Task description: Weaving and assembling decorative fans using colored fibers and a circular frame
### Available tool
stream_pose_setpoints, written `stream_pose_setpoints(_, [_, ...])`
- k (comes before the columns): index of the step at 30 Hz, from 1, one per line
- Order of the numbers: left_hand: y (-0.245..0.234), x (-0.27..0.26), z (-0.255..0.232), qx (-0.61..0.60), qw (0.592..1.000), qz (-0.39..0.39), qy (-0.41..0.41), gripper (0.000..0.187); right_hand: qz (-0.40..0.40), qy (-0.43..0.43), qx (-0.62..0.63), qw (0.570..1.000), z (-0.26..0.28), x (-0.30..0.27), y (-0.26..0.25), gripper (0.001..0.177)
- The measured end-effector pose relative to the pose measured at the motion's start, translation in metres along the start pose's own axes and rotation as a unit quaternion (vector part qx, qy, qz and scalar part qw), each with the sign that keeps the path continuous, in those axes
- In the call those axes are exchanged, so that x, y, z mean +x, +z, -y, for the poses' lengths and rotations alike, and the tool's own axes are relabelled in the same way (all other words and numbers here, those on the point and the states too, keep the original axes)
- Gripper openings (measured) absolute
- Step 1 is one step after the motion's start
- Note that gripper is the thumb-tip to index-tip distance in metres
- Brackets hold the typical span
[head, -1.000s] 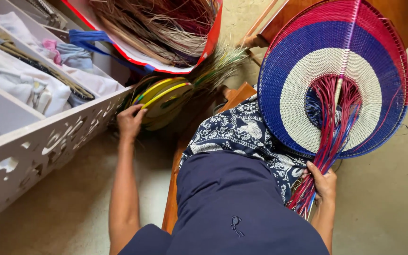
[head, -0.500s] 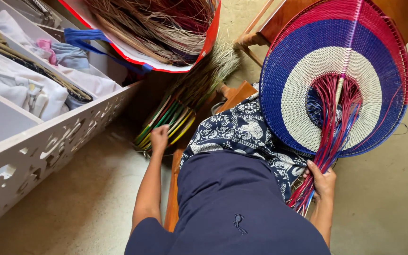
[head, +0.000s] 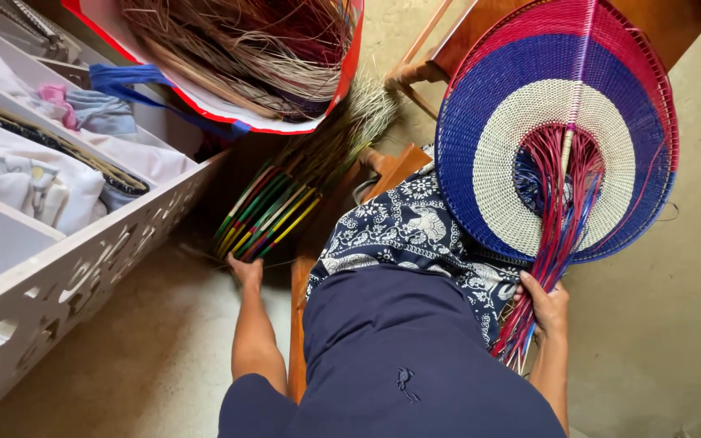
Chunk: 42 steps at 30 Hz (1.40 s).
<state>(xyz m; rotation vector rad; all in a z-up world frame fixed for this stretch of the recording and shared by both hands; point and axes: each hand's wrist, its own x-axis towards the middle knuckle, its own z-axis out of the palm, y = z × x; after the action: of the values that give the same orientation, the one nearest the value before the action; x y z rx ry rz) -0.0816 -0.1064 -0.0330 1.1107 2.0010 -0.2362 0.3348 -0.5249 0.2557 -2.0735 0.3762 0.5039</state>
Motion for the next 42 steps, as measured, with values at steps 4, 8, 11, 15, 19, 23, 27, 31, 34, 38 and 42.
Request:
stream_pose_setpoints(4, [-0.003, -0.023, 0.011, 0.104, 0.991, -0.066, 0.049, 0.074, 0.002, 0.003, -0.005, 1.000, -0.003, 0.003, -0.003, 0.029])
stream_pose_setpoints(8, [-0.004, -0.032, 0.004, 0.232, 0.965, -0.004, 0.121, 0.049, -0.001, 0.006, -0.002, 1.000, 0.001, 0.001, -0.001, 0.029])
stream_pose_setpoints(11, [0.002, -0.035, 0.001, 0.149, 0.985, 0.010, 0.091, 0.064, -0.005, 0.007, 0.004, 1.000, 0.001, -0.003, 0.002, 0.029])
stream_pose_setpoints(15, [-0.005, -0.040, -0.005, -0.015, 0.999, -0.014, 0.036, 0.111, -0.004, 0.007, -0.002, 1.000, -0.003, 0.001, 0.000, 0.028])
stream_pose_setpoints(19, [-0.016, -0.016, 0.000, 0.195, 0.973, 0.094, 0.080, 0.080, -0.001, 0.016, 0.001, 1.000, -0.002, 0.003, 0.001, 0.029])
stream_pose_setpoints(23, [0.004, -0.016, -0.027, 0.264, 0.933, 0.059, 0.237, 0.061, -0.002, 0.013, 0.006, 1.000, -0.002, 0.001, 0.000, 0.029])
stream_pose_setpoints(27, [0.023, -0.027, -0.054, 0.385, 0.873, 0.166, 0.251, 0.109, -0.011, -0.005, 0.025, 1.000, -0.006, -0.002, 0.006, 0.030])
stream_pose_setpoints(31, [0.028, -0.023, -0.058, 0.397, 0.843, 0.110, 0.346, 0.082, -0.071, -0.033, 0.075, 0.994, 0.009, -0.012, 0.011, 0.028])
stream_pose_setpoints(34, [0.019, -0.018, -0.075, 0.450, 0.813, 0.111, 0.352, 0.073, -0.131, -0.058, 0.074, 0.987, 0.015, -0.025, -0.014, 0.027])
stream_pose_setpoints(38, [-0.012, -0.019, -0.133, 0.498, 0.781, 0.143, 0.350, 0.049, -0.163, -0.018, 0.142, 0.976, -0.002, -0.034, -0.070, 0.016])
stream_pose_setpoints(42, [-0.041, -0.014, -0.198, 0.520, 0.757, 0.172, 0.357, 0.057, -0.190, 0.110, 0.189, 0.957, -0.054, -0.037, -0.102, 0.021])
